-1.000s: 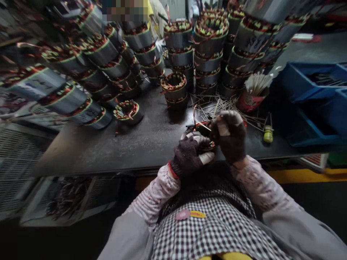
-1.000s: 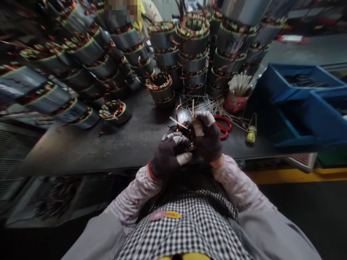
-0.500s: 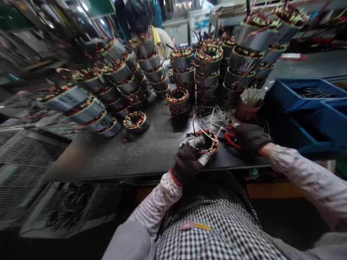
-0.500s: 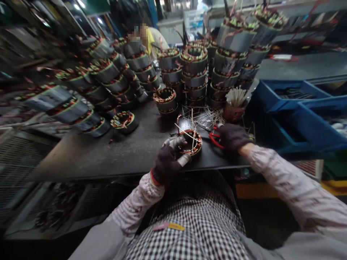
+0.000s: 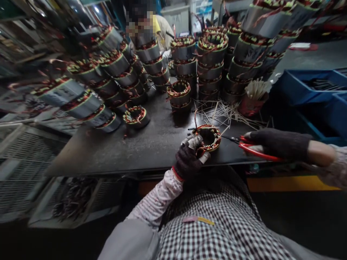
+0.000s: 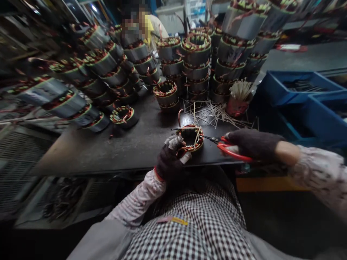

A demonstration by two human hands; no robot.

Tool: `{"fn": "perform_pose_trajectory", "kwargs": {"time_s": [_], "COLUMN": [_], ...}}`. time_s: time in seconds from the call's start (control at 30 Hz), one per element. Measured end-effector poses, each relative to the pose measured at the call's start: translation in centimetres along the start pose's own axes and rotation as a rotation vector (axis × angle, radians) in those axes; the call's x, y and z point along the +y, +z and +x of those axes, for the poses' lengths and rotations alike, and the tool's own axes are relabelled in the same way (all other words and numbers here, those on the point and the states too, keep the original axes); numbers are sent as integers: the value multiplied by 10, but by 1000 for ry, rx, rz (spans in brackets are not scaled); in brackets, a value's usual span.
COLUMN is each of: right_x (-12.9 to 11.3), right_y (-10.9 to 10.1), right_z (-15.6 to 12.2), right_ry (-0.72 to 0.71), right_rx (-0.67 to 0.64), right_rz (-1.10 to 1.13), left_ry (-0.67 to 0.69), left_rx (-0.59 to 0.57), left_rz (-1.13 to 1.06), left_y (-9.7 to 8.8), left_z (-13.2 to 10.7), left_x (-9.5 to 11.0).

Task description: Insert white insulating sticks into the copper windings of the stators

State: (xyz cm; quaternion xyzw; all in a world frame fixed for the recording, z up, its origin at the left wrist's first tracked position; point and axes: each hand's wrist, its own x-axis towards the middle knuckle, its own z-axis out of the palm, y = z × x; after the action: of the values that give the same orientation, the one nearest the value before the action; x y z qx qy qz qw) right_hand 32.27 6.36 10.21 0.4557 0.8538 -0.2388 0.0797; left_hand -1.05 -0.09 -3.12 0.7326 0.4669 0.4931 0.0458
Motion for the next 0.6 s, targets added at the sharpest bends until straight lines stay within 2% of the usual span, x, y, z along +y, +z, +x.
{"fn": "perform_pose_trajectory", "kwargs": {"time_s": [0.03,0.1,0.2,0.3,0.37,0.47,0.6], "right_x": [0,-4,-13,-11,-2,7,-7], "right_y": [1,7,15,19,23,33,47], "right_z": [2,10,32,44,36,7,-18], "right_ry": [-16,49,231,199,118,27,-13], "right_rx": [-18,41,152,140,157,236,320], "right_rz": [61,55,-185,-256,-175,-85,-197], "left_ry": [26,54,74,74,59,40,-30], "left_rx": [0,3,24,33,32,-1,-127], "left_rz": [2,13,25,2,-25,-46,-31], "left_y": [0,-1,-1,-1,-2,-5,-5], "left_z": [0,0,1,1,1,3,5], "left_x": [-1,-3,-2,-2,-2,-1,-2]}}
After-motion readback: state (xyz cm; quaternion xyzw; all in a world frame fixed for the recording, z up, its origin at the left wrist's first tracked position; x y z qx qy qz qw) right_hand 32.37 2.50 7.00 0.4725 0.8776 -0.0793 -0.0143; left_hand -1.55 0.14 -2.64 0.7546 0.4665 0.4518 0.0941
